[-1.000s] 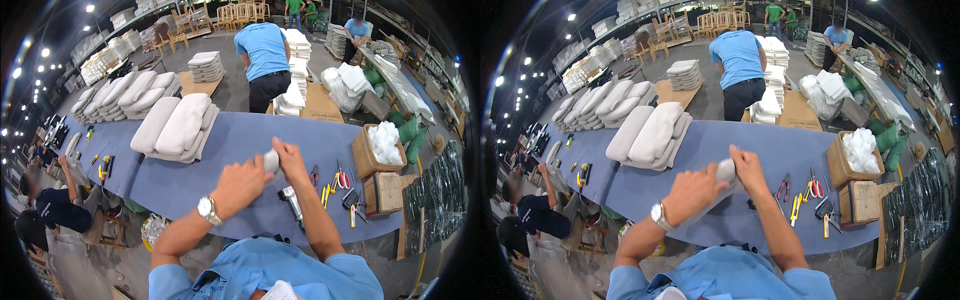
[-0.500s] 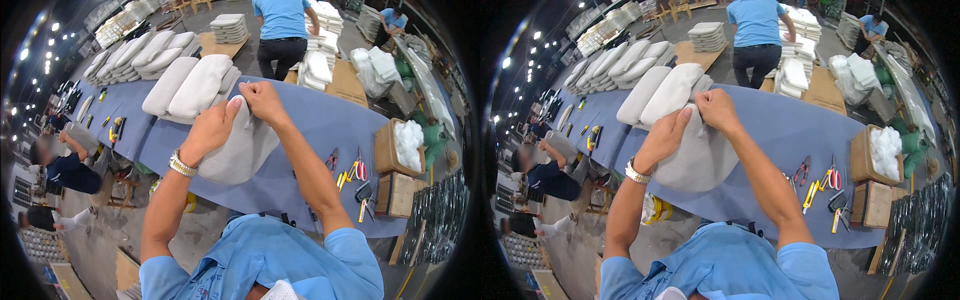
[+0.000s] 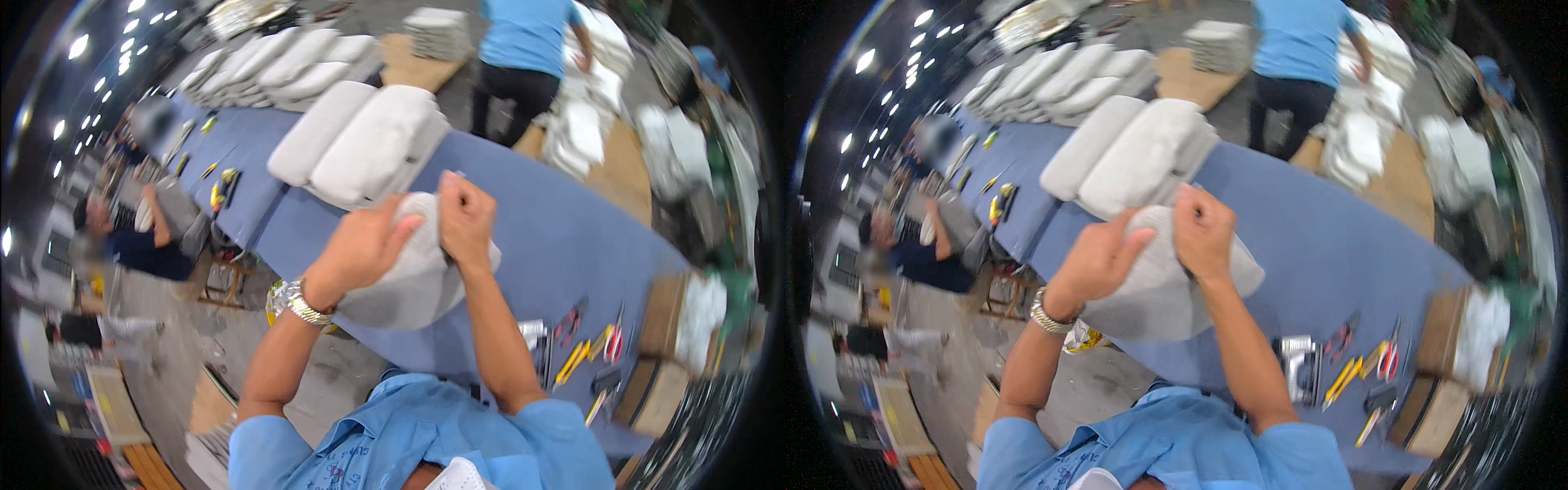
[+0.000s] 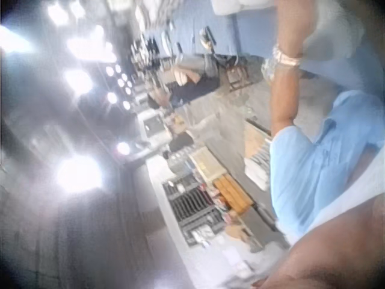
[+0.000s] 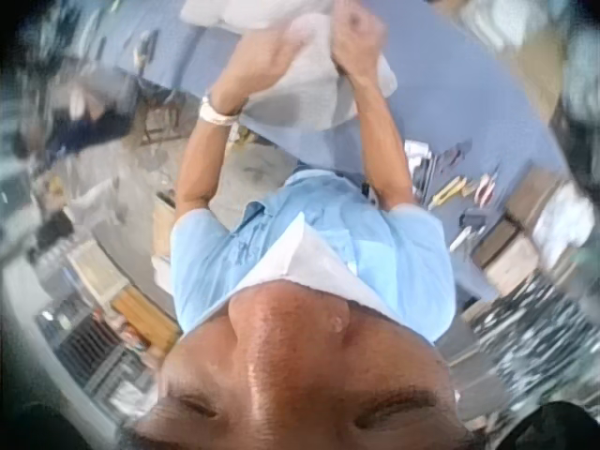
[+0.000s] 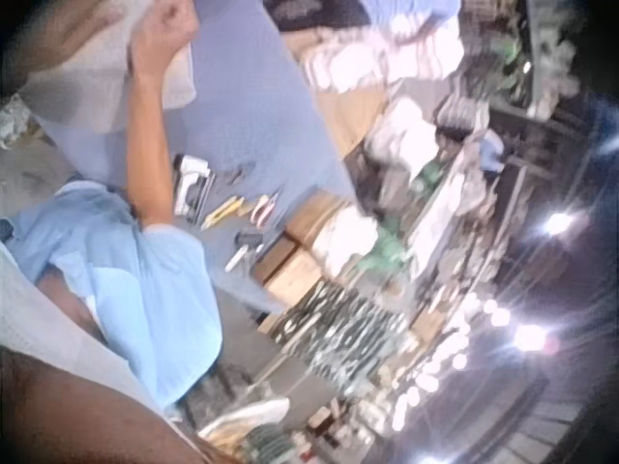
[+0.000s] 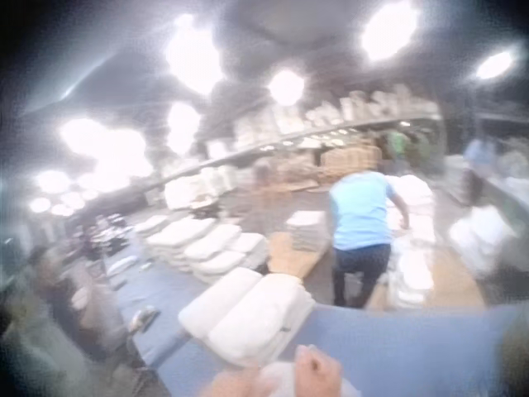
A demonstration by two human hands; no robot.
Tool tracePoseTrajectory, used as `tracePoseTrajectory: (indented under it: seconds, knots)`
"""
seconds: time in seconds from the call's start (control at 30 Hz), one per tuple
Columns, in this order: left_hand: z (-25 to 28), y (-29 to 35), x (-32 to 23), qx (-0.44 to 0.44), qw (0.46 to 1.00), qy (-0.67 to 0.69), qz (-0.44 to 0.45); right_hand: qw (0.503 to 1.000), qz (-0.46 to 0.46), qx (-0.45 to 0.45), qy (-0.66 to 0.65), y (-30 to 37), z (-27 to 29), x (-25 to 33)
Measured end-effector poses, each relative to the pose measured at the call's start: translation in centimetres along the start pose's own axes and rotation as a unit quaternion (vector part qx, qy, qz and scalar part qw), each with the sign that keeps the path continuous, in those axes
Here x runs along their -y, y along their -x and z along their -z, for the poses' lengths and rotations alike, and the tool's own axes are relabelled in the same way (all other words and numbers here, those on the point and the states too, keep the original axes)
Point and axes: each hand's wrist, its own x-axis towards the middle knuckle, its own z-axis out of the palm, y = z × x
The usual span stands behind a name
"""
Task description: The person staples fabric to foam cushions, trims excess fabric with a utility knife and scissors, and stacks finished cushions on the table. They handle foam cushions, fabric, a staple gun, a utility knife, and scissors.
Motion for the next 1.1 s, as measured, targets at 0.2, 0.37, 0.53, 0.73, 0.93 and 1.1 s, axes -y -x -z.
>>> tracePoseTrajectory:
  seconds: [0.2,0.37,0.53,0.73,0.93,1.1]
  knots:
    - [0.1,-0.5,-1.3,0.06,0.988,-0.103,0.096,0.995,0.024,-0.01,0.092,-3.0,3.3,-2.6]
    - [-2.0,1.1,-0.5,-0.016,0.995,-0.057,0.076,0.997,-0.014,-0.025,0.072,-3.4,5.1,-3.8]
    - [-6.3,1.7,1.1,-0.273,0.96,0.055,-0.043,0.996,-0.009,-0.043,0.082,-4.6,6.3,-4.1]
    - [-12.0,3.1,1.5,-0.307,0.927,0.214,0.024,0.981,-0.067,-0.163,0.082,-5.5,9.6,-5.5]
    - [-20.5,6.6,4.2,-0.236,0.928,0.283,0.049,0.97,-0.133,-0.187,0.082,-5.7,12.9,-5.8]
    - [-28.3,9.5,9.5,-0.145,0.932,0.328,0.046,0.97,-0.095,-0.188,0.125,-6.9,15.2,-7.4]
